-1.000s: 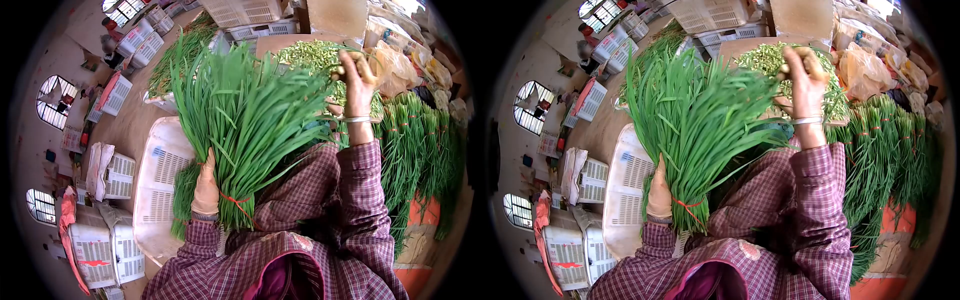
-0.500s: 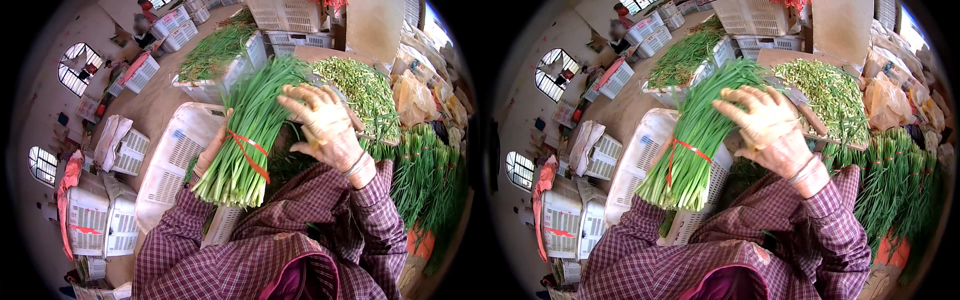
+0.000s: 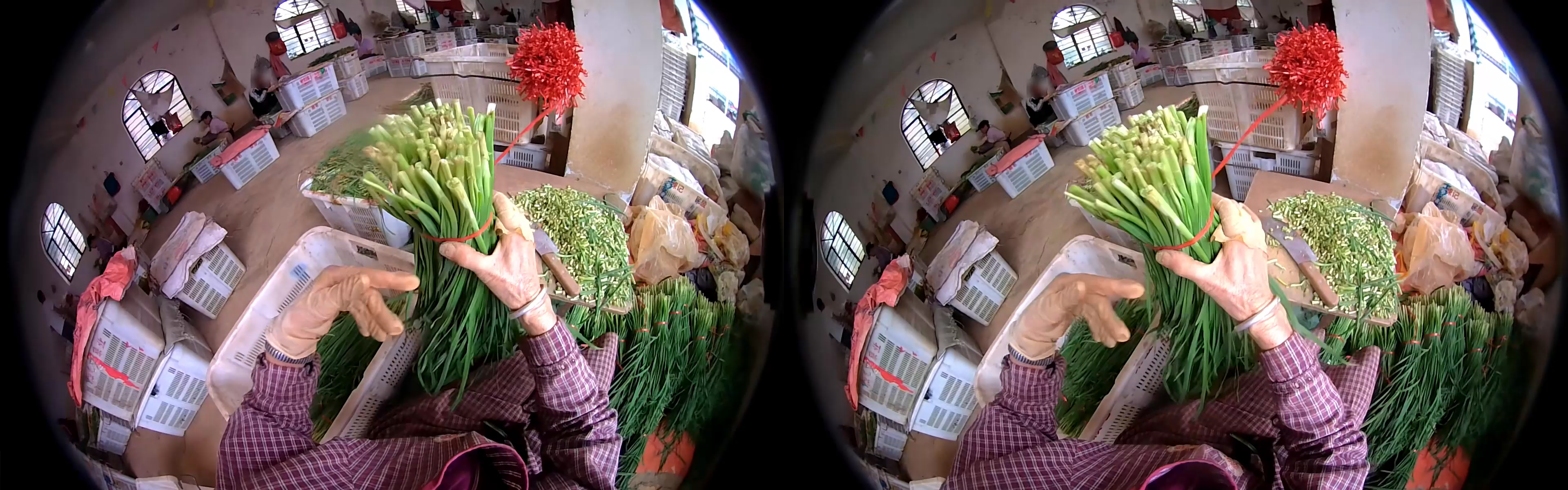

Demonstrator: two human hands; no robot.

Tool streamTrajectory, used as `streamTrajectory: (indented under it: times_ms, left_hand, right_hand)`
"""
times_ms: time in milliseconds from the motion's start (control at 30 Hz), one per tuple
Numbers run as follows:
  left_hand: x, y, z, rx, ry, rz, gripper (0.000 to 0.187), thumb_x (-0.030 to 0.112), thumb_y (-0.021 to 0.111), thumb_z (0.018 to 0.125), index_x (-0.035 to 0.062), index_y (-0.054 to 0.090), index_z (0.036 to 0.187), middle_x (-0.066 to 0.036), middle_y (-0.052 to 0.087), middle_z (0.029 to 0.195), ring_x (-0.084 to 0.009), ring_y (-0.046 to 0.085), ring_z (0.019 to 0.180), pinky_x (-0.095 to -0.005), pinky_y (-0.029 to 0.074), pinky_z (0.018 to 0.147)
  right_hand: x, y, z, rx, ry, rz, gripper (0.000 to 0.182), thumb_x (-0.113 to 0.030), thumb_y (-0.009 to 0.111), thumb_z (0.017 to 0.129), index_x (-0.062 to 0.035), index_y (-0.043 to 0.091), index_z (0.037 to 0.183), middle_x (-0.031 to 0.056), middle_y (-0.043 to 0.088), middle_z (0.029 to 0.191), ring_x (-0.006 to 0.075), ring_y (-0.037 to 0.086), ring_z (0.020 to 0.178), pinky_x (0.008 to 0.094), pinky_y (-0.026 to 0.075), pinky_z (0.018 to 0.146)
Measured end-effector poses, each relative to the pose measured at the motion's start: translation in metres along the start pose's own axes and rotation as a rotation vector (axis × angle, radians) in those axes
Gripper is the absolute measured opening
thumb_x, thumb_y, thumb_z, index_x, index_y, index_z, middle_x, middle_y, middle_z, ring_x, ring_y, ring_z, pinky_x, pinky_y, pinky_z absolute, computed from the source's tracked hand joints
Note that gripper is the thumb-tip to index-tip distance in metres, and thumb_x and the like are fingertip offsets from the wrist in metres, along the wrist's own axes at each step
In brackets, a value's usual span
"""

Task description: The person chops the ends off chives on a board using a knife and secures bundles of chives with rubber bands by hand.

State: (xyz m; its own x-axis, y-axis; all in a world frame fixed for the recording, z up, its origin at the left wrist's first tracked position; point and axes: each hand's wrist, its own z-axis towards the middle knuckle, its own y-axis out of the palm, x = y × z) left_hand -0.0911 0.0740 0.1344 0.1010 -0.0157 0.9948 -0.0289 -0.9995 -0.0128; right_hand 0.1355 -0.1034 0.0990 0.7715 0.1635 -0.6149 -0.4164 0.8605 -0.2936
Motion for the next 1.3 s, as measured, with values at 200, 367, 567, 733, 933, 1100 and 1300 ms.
streamTrajectory:
  times_ms: [200, 367, 567, 733, 933, 1100, 1300]
  left_hand:
    - [0.014, 0.02, -0.011, 0.374, 0.516, 0.067, 0.1, 0.065, 0.065, 0.089, -0.002, 0.031, 0.155, -0.022, 0.066, 0.127, -0.024, 0.069, 0.107, -0.0357, 0.054, 0.092]
    - [0.009, 0.024, 0.04, 0.642, 0.897, 0.025, 0.122, 0.069, 0.075, 0.077, 0.0003, 0.018, 0.16, -0.02, 0.044, 0.153, -0.0269, 0.048, 0.139, -0.0437, 0.037, 0.115]
    - [-0.025, 0.048, 0.062, 0.291, 0.437, -0.184, 0.132, 0.072, 0.08, 0.067, 0.0033, 0.017, 0.161, -0.014, 0.032, 0.161, -0.0256, 0.031, 0.148, -0.0398, 0.026, 0.121]
    - [-0.069, 0.048, 0.056, 0.189, 0.241, -0.286, 0.108, 0.066, 0.072, 0.083, 0.0034, 0.027, 0.158, -0.009, 0.04, 0.155, -0.022, 0.041, 0.14, -0.0371, 0.033, 0.117]
    - [-0.085, 0.067, 0.041, 0.245, 0.126, -0.453, 0.087, 0.056, 0.066, 0.093, 0.0027, 0.035, 0.154, -0.009, 0.047, 0.151, -0.0207, 0.047, 0.135, -0.0357, 0.036, 0.115]
    - [-0.089, 0.065, 0.042, 0.238, 0.044, -0.603, 0.071, 0.045, 0.072, 0.091, 0.0019, 0.05, 0.144, -0.009, 0.063, 0.133, -0.02, 0.062, 0.117, -0.0347, 0.049, 0.103]
    - [-0.059, 0.041, 0.044, 0.3, -0.004, -0.561, 0.079, 0.032, 0.079, 0.081, -0.0002, 0.046, 0.144, -0.01, 0.066, 0.123, -0.0198, 0.067, 0.106, -0.0336, 0.056, 0.095]
  right_hand:
    - [0.013, 0.022, -0.028, -0.043, 0.26, 0.321, 0.074, -0.039, 0.087, 0.073, 0.0019, 0.058, 0.128, 0.0158, 0.069, 0.119, 0.025, 0.065, 0.114, 0.0369, 0.048, 0.1]
    - [-0.011, 0.016, -0.036, -0.155, 0.334, 0.477, 0.068, -0.025, 0.086, 0.078, 0.0023, 0.056, 0.133, 0.0135, 0.067, 0.126, 0.0186, 0.061, 0.119, 0.0339, 0.047, 0.103]
    - [-0.001, 0.038, -0.056, -0.092, 0.585, 0.946, 0.061, -0.028, 0.079, 0.084, 0.0035, 0.057, 0.131, 0.0094, 0.066, 0.121, 0.0159, 0.058, 0.113, 0.0328, 0.046, 0.102]
    - [0.015, 0.056, -0.088, 0.036, 0.71, 1.092, 0.054, -0.045, 0.067, 0.091, 0.0027, 0.063, 0.118, 0.0029, 0.066, 0.103, 0.0108, 0.06, 0.088, 0.0286, 0.05, 0.081]
    - [0.019, 0.06, -0.101, 0.007, 0.677, 0.892, 0.048, -0.042, 0.059, 0.097, 0.0034, 0.062, 0.112, 0.0079, 0.066, 0.11, 0.0122, 0.058, 0.095, 0.0306, 0.047, 0.083]
    - [0.021, 0.041, -0.087, -0.042, 0.243, 0.173, 0.048, -0.041, 0.059, 0.097, 0.0013, 0.059, 0.119, 0.0178, 0.06, 0.106, 0.0343, 0.056, 0.1, 0.0426, 0.043, 0.091]
    - [0.012, 0.005, -0.064, 0.231, 0.291, 0.284, 0.037, -0.014, 0.074, 0.091, 0.0016, 0.062, 0.121, 0.0126, 0.07, 0.102, 0.0183, 0.068, 0.093, 0.0311, 0.053, 0.084]
